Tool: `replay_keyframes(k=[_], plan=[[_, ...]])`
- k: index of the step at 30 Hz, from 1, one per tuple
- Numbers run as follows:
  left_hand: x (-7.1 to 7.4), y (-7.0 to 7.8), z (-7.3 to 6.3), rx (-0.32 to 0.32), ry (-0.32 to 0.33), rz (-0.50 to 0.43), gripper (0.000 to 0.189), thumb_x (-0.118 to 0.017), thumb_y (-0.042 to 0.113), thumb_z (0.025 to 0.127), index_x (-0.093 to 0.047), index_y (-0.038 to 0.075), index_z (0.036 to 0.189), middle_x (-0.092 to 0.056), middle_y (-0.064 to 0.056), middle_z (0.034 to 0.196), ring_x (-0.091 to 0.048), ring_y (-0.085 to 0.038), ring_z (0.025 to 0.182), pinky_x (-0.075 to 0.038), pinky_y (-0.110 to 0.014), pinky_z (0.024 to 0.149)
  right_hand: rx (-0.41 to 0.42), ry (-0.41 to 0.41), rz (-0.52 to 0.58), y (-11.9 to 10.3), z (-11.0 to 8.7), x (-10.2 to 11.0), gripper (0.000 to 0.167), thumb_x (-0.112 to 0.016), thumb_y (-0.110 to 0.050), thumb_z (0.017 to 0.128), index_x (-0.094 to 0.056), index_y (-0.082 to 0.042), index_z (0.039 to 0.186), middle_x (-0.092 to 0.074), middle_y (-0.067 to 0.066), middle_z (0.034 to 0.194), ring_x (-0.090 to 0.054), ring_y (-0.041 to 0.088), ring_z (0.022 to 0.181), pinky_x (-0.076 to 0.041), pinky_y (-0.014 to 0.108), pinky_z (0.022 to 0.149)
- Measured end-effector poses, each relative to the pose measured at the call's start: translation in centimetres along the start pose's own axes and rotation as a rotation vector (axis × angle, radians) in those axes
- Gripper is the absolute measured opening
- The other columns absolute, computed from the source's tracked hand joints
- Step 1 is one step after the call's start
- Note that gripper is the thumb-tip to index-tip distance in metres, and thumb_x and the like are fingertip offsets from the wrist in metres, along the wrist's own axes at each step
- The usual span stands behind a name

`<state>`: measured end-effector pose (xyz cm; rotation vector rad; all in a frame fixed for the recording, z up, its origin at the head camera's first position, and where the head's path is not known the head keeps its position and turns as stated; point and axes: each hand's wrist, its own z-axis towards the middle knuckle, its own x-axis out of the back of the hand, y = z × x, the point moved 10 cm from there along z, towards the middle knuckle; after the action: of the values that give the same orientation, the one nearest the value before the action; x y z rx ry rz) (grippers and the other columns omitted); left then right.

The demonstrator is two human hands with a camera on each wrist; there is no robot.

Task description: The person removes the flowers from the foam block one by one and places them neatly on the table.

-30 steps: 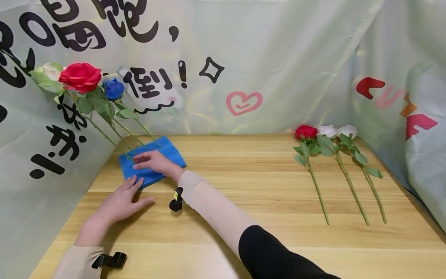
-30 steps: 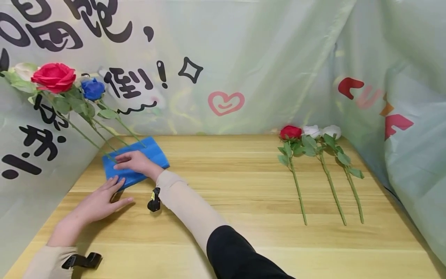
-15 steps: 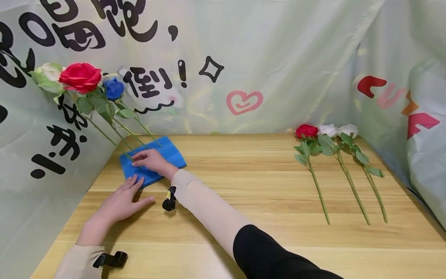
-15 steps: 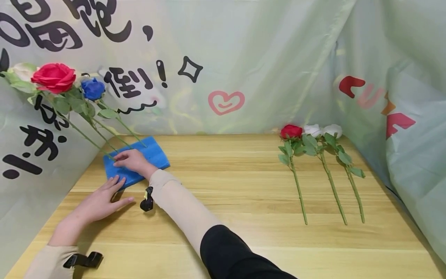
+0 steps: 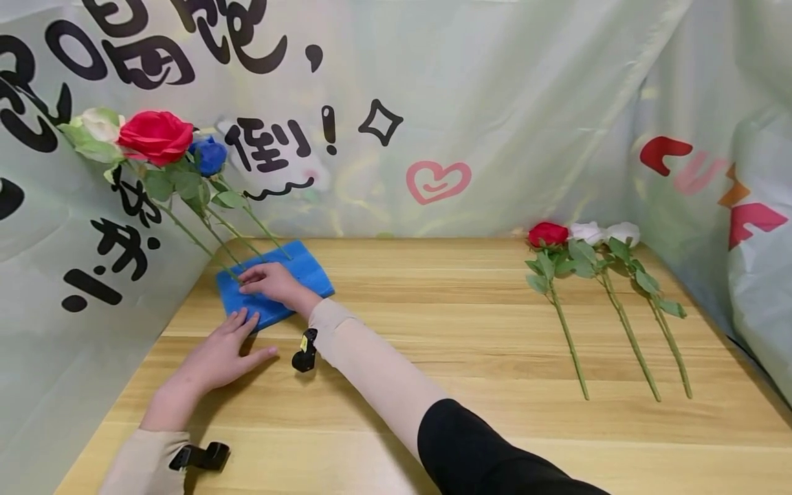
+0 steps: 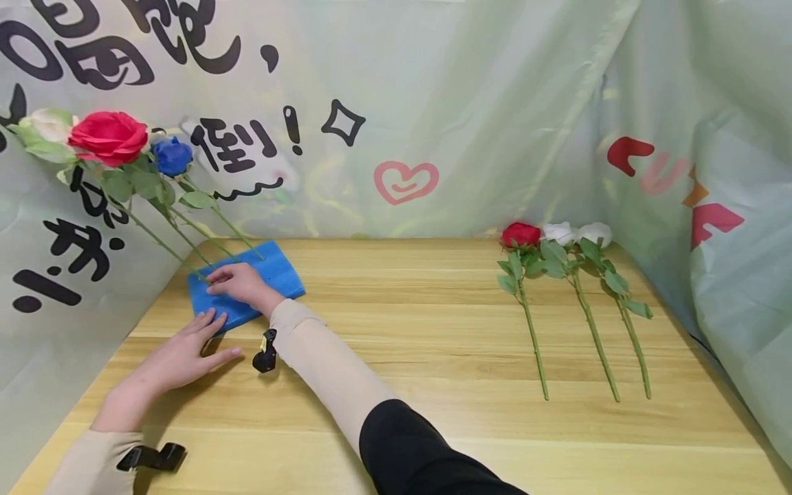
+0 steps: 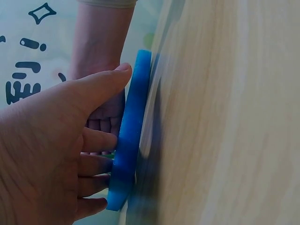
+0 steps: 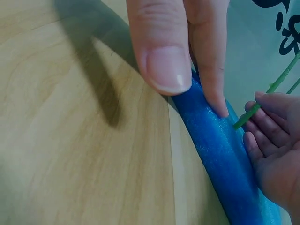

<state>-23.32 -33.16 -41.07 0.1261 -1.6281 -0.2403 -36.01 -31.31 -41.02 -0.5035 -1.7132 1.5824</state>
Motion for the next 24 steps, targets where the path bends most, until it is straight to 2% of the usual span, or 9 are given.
replay_keyframes(k=[11, 19, 24], plan=[[-0.1, -0.1, 0.0, -0.005, 0.007, -0.007, 0.093, -0.054, 0.067, 0.088, -0.036, -0.003, 0.148, -0.025, -0.034, 0.154, -0.024, -0.052, 0.142, -0.028, -0.066, 0.111, 0.005, 0.138, -0.07, -0.5, -0.1, 0.4, 0.015, -0.07, -0.015, 0.09, -0.075, -0.007, 0.102, -0.073, 0.004, 0.097, -0.056, 0.0, 0.074, -0.047, 0.013, 0.068], [-0.1, -0.2, 0.0, -0.002, 0.009, -0.003, 0.094, -0.054, 0.067, 0.088, -0.036, -0.003, 0.148, -0.025, -0.034, 0.154, -0.024, -0.053, 0.142, -0.028, -0.066, 0.111, 0.009, 0.145, -0.093, -1.0, -0.1, 0.7, 0.014, -0.069, -0.016, 0.091, -0.075, -0.008, 0.102, -0.073, 0.003, 0.099, -0.057, 0.0, 0.076, -0.046, 0.013, 0.068], [-0.2, -0.4, -0.1, -0.001, 0.014, -0.004, 0.094, -0.054, 0.067, 0.088, -0.036, -0.003, 0.148, -0.025, -0.034, 0.154, -0.024, -0.052, 0.143, -0.028, -0.066, 0.111, 0.05, 0.123, -0.096, -1.4, 0.0, 0.4, 0.016, -0.067, -0.015, 0.092, -0.074, -0.008, 0.104, -0.073, 0.005, 0.102, -0.059, 0.001, 0.078, -0.047, 0.012, 0.069]])
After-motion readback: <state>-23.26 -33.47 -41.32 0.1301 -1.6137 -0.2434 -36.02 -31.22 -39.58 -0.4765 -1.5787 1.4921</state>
